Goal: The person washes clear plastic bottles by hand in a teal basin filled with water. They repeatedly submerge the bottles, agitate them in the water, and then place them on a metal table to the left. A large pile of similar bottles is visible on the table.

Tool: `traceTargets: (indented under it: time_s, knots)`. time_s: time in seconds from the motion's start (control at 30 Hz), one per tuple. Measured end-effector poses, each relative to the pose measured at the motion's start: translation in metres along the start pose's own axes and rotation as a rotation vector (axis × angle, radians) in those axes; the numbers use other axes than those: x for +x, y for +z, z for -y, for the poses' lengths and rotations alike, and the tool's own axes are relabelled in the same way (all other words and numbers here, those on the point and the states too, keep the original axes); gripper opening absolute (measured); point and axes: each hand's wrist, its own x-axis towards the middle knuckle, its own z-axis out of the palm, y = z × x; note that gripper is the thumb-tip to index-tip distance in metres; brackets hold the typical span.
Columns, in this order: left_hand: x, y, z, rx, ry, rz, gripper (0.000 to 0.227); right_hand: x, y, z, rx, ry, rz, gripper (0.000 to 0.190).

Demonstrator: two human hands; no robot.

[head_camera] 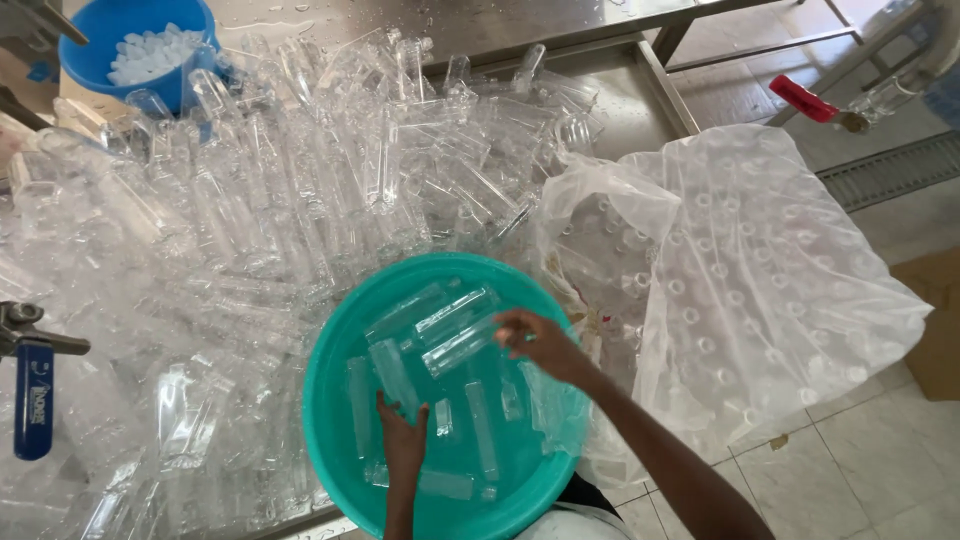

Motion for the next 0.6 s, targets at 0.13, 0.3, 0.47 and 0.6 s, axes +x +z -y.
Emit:
traceTargets:
  time_s: [0.13, 0.3, 0.47, 0.6]
  knots:
    - [0.022, 0.015, 0.024, -0.099, 0.015, 0.059, 0.105, -0.003, 0.078, -0.052, -0.248, 0.033, 0.089, 0.056]
    - [0.029, 0.03, 0.051, -0.477, 0.138, 0.146, 0.095, 0.039, 0.144, -0.092, -0.054, 0.123, -0.054, 0.071]
    - [-0.024, -0.019, -0.002, -0.323, 0.264, 0.139, 0.107, 0.015, 0.151, -0.087, -0.188, -0.131, -0.027, 0.072]
    - [-0.013, -0.031, 0.005, -0.131, 0.39, 0.063, 0.097, 0.005, 0.115, -0.089, -0.77, -0.391, -0.215, 0.046]
